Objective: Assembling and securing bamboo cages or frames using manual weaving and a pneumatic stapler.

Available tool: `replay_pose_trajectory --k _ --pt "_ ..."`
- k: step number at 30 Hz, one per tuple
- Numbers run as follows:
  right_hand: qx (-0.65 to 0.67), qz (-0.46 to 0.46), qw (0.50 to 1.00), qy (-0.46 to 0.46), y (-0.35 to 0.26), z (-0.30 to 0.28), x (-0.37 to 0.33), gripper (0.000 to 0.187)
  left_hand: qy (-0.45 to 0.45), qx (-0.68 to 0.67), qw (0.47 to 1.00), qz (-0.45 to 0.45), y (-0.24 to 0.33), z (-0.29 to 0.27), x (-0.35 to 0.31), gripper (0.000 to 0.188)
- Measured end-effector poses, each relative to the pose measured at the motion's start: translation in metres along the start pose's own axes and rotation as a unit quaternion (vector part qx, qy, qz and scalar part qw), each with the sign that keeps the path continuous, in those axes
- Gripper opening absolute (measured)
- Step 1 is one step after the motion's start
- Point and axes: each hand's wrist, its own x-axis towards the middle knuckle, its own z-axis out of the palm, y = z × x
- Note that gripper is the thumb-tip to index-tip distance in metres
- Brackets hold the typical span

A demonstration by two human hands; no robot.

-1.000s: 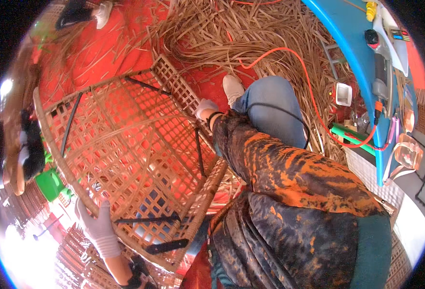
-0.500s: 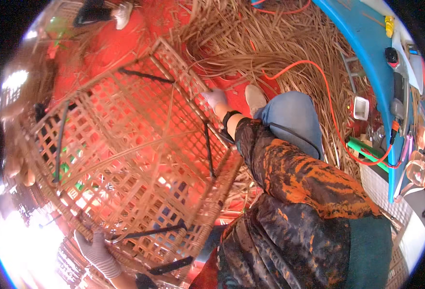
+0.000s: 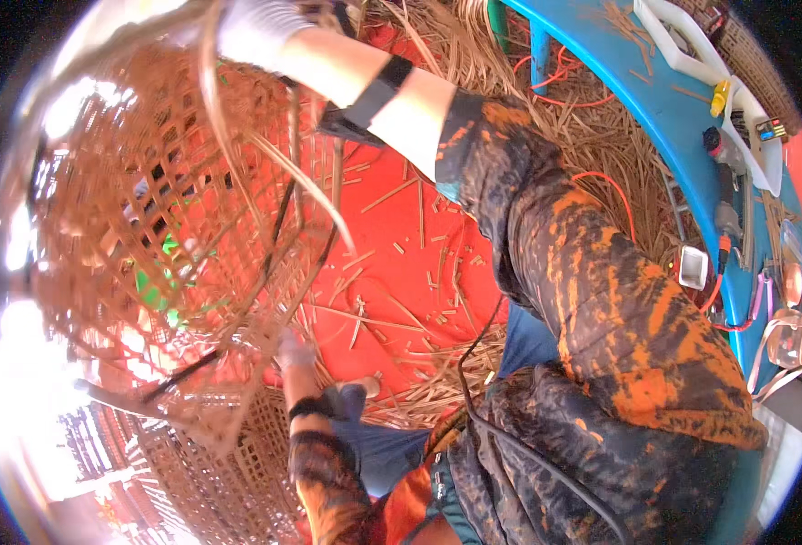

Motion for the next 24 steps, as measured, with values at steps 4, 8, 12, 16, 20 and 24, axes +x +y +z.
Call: replay_pose_trajectory --k 4,8,12,16,20,24 --pt "-0.526 -0.362 0.765 -0.085 0.05 0.082 -0.021 0.009 0.085 -0.355 0.872 0.326 0.149 -0.016 0.007 0.032" --pt "-0.477 -0.141 0.825 -0.27 0.144 0.049 -0.093 0.014 -0.012 -0.52 0.763 0.384 0.14 -0.165 -0.139 0.04" --pt "-0.67 -0.229 0.659 -0.255 0.157 -0.052 -0.081 0.025 0.345 -0.533 0.727 0.262 0.052 -0.215 -0.197 0.028" --pt "-0.705 -0.147 0.618 -0.315 0.134 -0.073 -0.105 0.044 0.539 -0.478 0.691 -0.059 -0.058 -0.232 -0.167 0.036" --pt "-0.691 -0.151 0.647 -0.286 0.15 -0.049 -0.106 0.049 0.226 -0.759 0.606 -0.072 -0.171 -0.142 -0.05 0.048" --pt "-0.736 -0.143 0.604 -0.272 0.144 -0.069 -0.107 0.05 0.191 -0.796 0.574 0.005 -0.14 -0.103 -0.013 0.05"
